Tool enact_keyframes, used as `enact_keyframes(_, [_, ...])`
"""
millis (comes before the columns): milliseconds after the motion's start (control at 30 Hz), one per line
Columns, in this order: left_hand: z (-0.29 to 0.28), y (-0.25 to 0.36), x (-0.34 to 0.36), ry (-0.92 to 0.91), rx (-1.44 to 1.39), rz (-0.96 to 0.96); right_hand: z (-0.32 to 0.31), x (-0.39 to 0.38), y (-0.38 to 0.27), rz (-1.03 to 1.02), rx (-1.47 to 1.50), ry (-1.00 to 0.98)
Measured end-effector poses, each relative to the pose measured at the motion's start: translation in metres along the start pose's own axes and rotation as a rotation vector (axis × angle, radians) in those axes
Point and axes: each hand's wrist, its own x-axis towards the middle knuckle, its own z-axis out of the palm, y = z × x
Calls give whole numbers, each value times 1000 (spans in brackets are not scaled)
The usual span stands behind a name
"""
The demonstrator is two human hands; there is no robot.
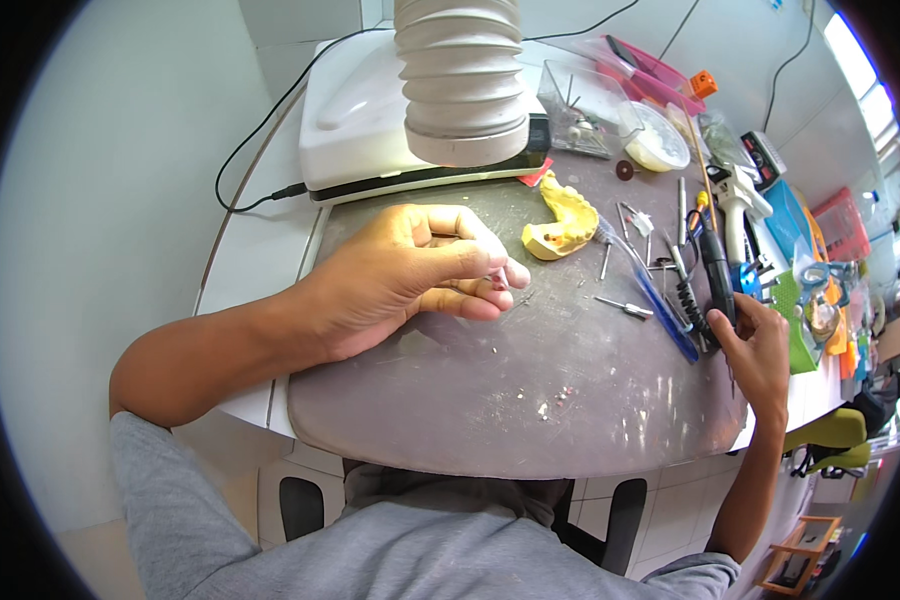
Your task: The person polishes a dental crown using a handheld rotary tool, holding the crown between their fingers while applying the tool to various surfaces under a dust collector.
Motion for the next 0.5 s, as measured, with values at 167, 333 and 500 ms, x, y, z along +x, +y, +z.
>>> enact_keyframes(167, [0, -1, -1, -1, -35, -16, 3, -1, 1, -23, -67, 28])
enact_keyframes(333, [1, 1, 1, -2, -20, -13, 4, -6, -7, -151, -266, 272])
enact_keyframes(500, [-3, 1, 2, 9, -7, -37, 19, -17, -60, -461, 10, 378])
